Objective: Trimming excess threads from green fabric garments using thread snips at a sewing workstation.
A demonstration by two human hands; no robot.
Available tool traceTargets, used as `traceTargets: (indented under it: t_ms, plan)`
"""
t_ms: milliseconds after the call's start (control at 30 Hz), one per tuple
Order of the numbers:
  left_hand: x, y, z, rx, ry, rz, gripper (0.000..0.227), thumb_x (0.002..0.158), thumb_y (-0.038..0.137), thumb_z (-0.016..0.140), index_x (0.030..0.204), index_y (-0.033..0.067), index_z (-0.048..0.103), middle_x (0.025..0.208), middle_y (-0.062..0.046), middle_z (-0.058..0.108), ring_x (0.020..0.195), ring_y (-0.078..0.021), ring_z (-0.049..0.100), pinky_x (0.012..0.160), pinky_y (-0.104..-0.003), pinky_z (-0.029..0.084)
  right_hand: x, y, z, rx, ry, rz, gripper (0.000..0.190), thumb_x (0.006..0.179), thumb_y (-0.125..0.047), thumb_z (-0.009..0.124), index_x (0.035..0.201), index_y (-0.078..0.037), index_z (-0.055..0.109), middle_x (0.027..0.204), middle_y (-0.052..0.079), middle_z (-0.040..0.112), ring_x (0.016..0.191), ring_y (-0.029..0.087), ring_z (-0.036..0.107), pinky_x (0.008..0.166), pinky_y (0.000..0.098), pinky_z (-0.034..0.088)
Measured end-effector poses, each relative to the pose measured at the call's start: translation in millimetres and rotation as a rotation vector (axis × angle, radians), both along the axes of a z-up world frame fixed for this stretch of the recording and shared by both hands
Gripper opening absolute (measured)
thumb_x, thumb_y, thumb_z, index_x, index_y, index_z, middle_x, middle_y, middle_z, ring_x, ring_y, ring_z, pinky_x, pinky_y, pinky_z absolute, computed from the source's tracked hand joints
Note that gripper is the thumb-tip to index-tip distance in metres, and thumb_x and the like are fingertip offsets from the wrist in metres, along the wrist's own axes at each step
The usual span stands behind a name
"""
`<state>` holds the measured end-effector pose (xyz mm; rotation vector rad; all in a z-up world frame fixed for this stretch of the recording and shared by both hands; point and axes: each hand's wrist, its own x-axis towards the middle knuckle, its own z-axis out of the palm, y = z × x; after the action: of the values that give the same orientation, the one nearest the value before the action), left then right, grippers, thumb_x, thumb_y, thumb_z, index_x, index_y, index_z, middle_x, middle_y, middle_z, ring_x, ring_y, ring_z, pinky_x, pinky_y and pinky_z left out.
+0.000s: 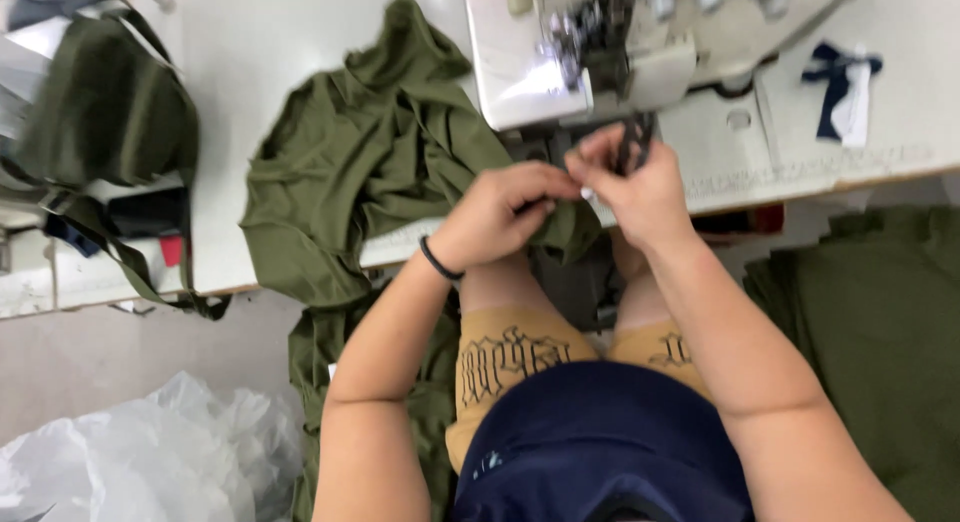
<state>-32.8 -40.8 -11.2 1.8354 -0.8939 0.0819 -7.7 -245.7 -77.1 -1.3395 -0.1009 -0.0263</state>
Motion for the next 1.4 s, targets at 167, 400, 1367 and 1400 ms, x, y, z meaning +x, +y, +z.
traceTargets:
  t_ms: [167, 400, 1367, 1400]
  plan:
    - [-1.5, 8.3, 6.3, -0.093, 0.127, 0.038, 0.04, 0.094, -0.011, 0.064, 0.128, 0.0077, 0.071, 0.127, -0.015, 0.069, 0.116, -0.0341, 0.069, 0.097, -0.047, 0.056, -9.4, -4.4, 14.1, 0.015, 0.099, 0.239, 0.074, 0.105, -0.065, 0.028, 0.126, -0.006, 0.067, 0.075, 0.007, 0.061, 0.053, 0.006, 0.044, 0.042, 0.0149, 0.028]
    - [1.5, 10.7, 3.2, -0.111, 0.282, 0.035, 0.053, 0.096, -0.009, 0.066, 0.142, 0.0149, 0.064, 0.142, -0.015, 0.062, 0.105, -0.0229, 0.064, 0.091, -0.045, 0.055, -7.4, -10.7, -12.1, 0.12, 0.113, 0.347, 0.017, 0.107, -0.014, 0.063, 0.109, -0.003, 0.076, 0.075, 0.0, 0.059, 0.053, -0.001, 0.042, 0.046, 0.0104, 0.03]
    - [-8.9, 2.3, -39.1, 0.357, -0.249, 0.286, 0.043, 0.079, 0.006, 0.059, 0.121, 0.0023, 0.066, 0.098, -0.019, 0.069, 0.1, -0.0433, 0.068, 0.11, -0.065, 0.037, -35.8, -5.0, -1.8, -0.321, -0.21, 0.19, 0.031, 0.096, -0.01, 0.083, 0.087, -0.008, 0.053, 0.104, 0.013, 0.077, 0.092, 0.014, 0.073, 0.069, 0.0201, 0.053]
    - [-7.9, 1.8, -49.0, 0.275, -0.111, 0.298, 0.033, 0.083, 0.009, 0.059, 0.114, 0.0074, 0.07, 0.092, -0.011, 0.069, 0.092, -0.0384, 0.07, 0.099, -0.057, 0.047, -35.5, -6.6, -0.1, -0.297, -0.239, 0.167, 0.032, 0.097, -0.008, 0.082, 0.086, -0.008, 0.052, 0.104, 0.013, 0.078, 0.089, 0.013, 0.073, 0.066, 0.0187, 0.052]
